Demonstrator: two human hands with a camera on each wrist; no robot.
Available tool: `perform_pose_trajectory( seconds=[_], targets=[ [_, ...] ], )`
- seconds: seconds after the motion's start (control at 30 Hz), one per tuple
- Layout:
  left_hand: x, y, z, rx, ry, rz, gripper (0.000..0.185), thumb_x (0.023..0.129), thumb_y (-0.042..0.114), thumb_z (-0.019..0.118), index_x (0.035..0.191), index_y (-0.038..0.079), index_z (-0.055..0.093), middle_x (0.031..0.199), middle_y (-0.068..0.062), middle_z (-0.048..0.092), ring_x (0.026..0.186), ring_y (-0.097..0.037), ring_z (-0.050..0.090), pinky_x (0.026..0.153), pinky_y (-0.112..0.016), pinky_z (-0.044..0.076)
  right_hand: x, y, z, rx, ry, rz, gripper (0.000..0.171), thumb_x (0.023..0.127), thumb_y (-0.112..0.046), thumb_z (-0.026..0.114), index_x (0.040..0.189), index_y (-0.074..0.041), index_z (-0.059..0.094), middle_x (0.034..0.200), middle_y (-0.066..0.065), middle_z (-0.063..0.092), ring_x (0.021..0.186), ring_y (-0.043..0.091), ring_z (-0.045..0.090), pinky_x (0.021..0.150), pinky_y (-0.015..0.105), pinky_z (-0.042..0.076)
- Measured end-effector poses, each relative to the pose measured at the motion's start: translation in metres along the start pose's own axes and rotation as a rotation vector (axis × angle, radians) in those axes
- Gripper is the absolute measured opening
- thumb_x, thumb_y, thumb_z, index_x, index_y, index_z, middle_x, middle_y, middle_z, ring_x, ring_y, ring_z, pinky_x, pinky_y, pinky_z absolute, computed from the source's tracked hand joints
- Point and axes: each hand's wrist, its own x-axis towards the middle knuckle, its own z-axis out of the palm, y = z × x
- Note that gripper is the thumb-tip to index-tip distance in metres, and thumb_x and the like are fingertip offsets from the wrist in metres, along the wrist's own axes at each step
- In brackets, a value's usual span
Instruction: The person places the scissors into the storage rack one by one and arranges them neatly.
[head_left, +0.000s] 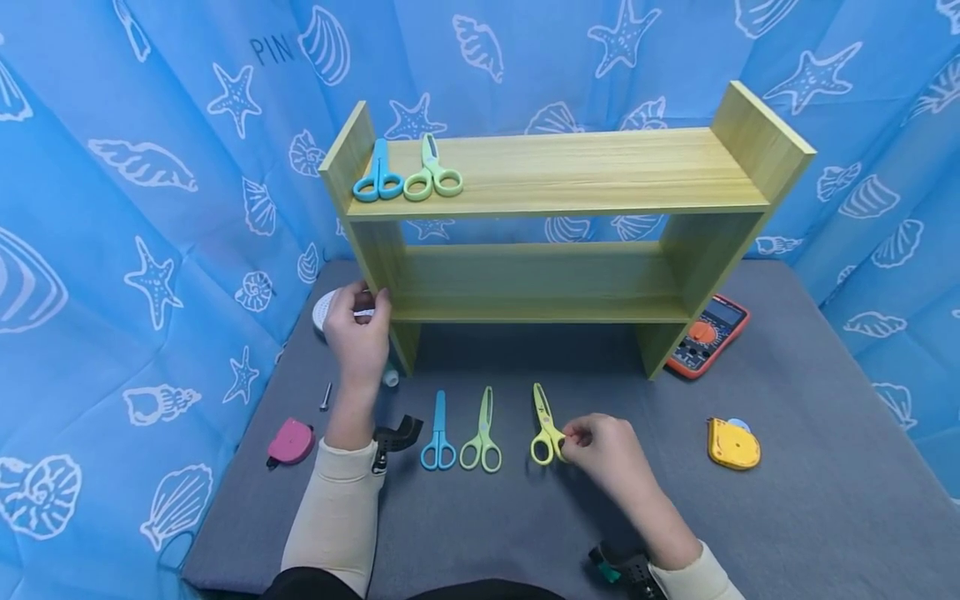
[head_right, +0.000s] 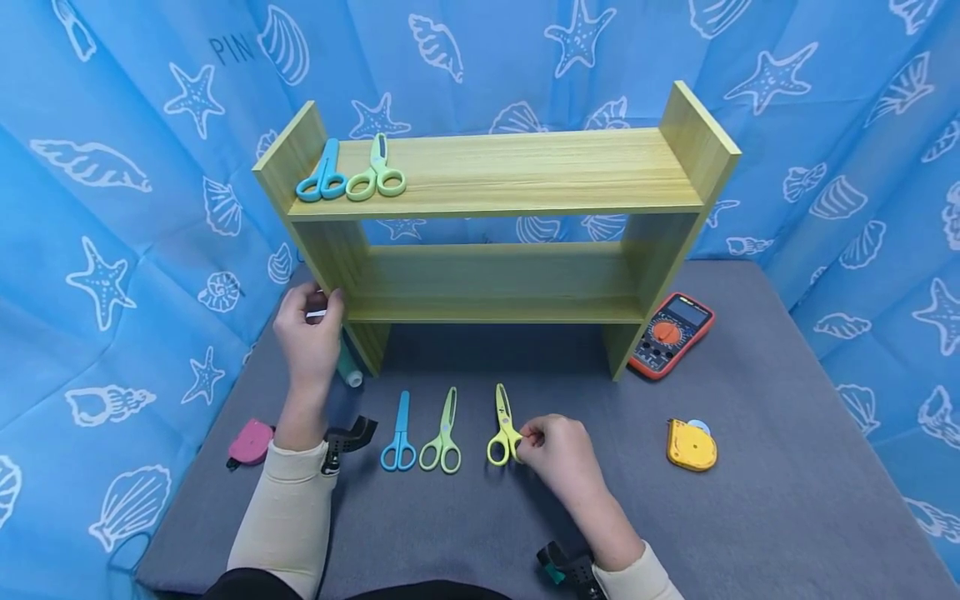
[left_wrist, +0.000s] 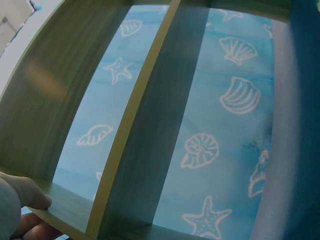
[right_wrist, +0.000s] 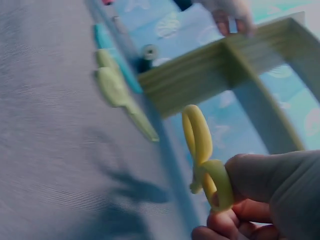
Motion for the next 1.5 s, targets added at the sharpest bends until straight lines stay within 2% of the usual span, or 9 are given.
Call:
perform_pose_trajectory(
  seconds=[0.17, 0.3, 0.53, 0.73, 0.9, 1.0, 1.1, 1.3, 1.5],
  targets=[
    [-0.001, -0.025, 0.002, 0.003, 0.004, -0.008, 0.013, 0.091, -0.008, 0.070, 0.103, -0.014, 0.069, 0.091, -0.028, 0.063, 0.080, -0.036, 0.064, 0.064, -0.015, 0.046, -0.010, -0.010, -0.031, -0.017, 0.013, 0.026, 0.010, 0.081, -0.002, 0.074, 0.088, -0.007, 0.079, 0.076, -0.002, 0.067, 0.066, 0.011, 0.059, 0.059, 0.029, 0.051],
    [-0.001, -0.034, 0.001, -0.003, -0.013, -0.022, 0.014, 0.093, -0.001, 0.071, 0.105, -0.009, 0.071, 0.093, -0.023, 0.064, 0.082, -0.028, 0.065, 0.065, -0.019, 0.048, -0.019, -0.018, -0.055, -0.030, 0.043, 0.024, 0.011, 0.081, -0.002, 0.075, 0.092, -0.005, 0.079, 0.078, 0.000, 0.068, 0.067, 0.014, 0.059, 0.059, 0.027, 0.052],
    [-0.002, -0.036, -0.001, -0.014, -0.029, -0.018, 0.016, 0.095, 0.005, 0.070, 0.107, -0.006, 0.072, 0.093, -0.020, 0.065, 0.083, -0.025, 0.065, 0.066, -0.028, 0.052, -0.035, -0.027, -0.087, -0.050, 0.150, -0.035, 0.013, 0.080, 0.000, 0.076, 0.092, -0.005, 0.079, 0.080, 0.000, 0.068, 0.067, 0.014, 0.060, 0.059, 0.024, 0.052],
    [-0.003, -0.035, 0.001, 0.016, -0.021, -0.002, 0.014, 0.095, 0.001, 0.069, 0.106, -0.008, 0.071, 0.091, -0.023, 0.065, 0.083, -0.030, 0.064, 0.066, -0.024, 0.050, -0.045, -0.034, -0.110, -0.053, 0.248, -0.111, 0.014, 0.079, 0.003, 0.079, 0.089, -0.008, 0.079, 0.081, -0.001, 0.069, 0.063, 0.008, 0.060, 0.056, 0.020, 0.051],
    [-0.002, -0.017, 0.000, 0.012, -0.008, 0.000, 0.013, 0.092, -0.007, 0.068, 0.104, -0.014, 0.069, 0.088, -0.029, 0.063, 0.079, -0.038, 0.063, 0.064, -0.023, 0.047, -0.050, -0.044, -0.132, -0.045, 0.346, -0.177, 0.016, 0.079, 0.005, 0.079, 0.090, -0.007, 0.079, 0.082, 0.001, 0.071, 0.061, 0.003, 0.059, 0.055, 0.013, 0.048],
    [-0.001, -0.020, -0.001, -0.001, -0.019, -0.011, 0.013, 0.093, -0.004, 0.068, 0.104, -0.011, 0.070, 0.089, -0.025, 0.064, 0.079, -0.034, 0.063, 0.064, -0.023, 0.048, -0.052, -0.054, -0.147, -0.033, 0.397, -0.219, 0.014, 0.080, 0.005, 0.079, 0.090, -0.006, 0.079, 0.081, 0.001, 0.070, 0.061, 0.001, 0.059, 0.056, 0.011, 0.047],
    [-0.001, -0.035, 0.000, -0.010, -0.029, -0.008, 0.014, 0.094, 0.003, 0.070, 0.106, -0.006, 0.072, 0.090, -0.019, 0.065, 0.080, -0.026, 0.064, 0.064, -0.026, 0.050, -0.054, -0.065, -0.161, -0.016, 0.438, -0.257, 0.014, 0.081, 0.005, 0.078, 0.089, -0.006, 0.078, 0.080, -0.005, 0.069, 0.062, -0.002, 0.058, 0.058, 0.009, 0.047],
    [0.001, -0.034, 0.001, -0.015, -0.033, 0.014, 0.015, 0.095, 0.004, 0.070, 0.106, -0.006, 0.072, 0.091, -0.021, 0.065, 0.082, -0.027, 0.064, 0.066, -0.028, 0.051, -0.044, -0.092, -0.190, 0.020, 0.524, -0.383, 0.014, 0.080, 0.006, 0.080, 0.090, -0.004, 0.079, 0.083, -0.021, 0.067, 0.065, -0.007, 0.059, 0.066, 0.004, 0.046],
    [0.001, -0.035, 0.001, -0.013, -0.027, 0.025, 0.014, 0.095, 0.004, 0.070, 0.105, -0.006, 0.072, 0.088, -0.020, 0.065, 0.079, -0.027, 0.065, 0.064, -0.022, 0.050, -0.024, -0.121, -0.210, 0.042, 0.569, -0.413, 0.010, 0.083, 0.000, 0.077, 0.089, -0.007, 0.081, 0.079, -0.006, 0.071, 0.062, -0.001, 0.060, 0.062, 0.007, 0.046]
  ],
)
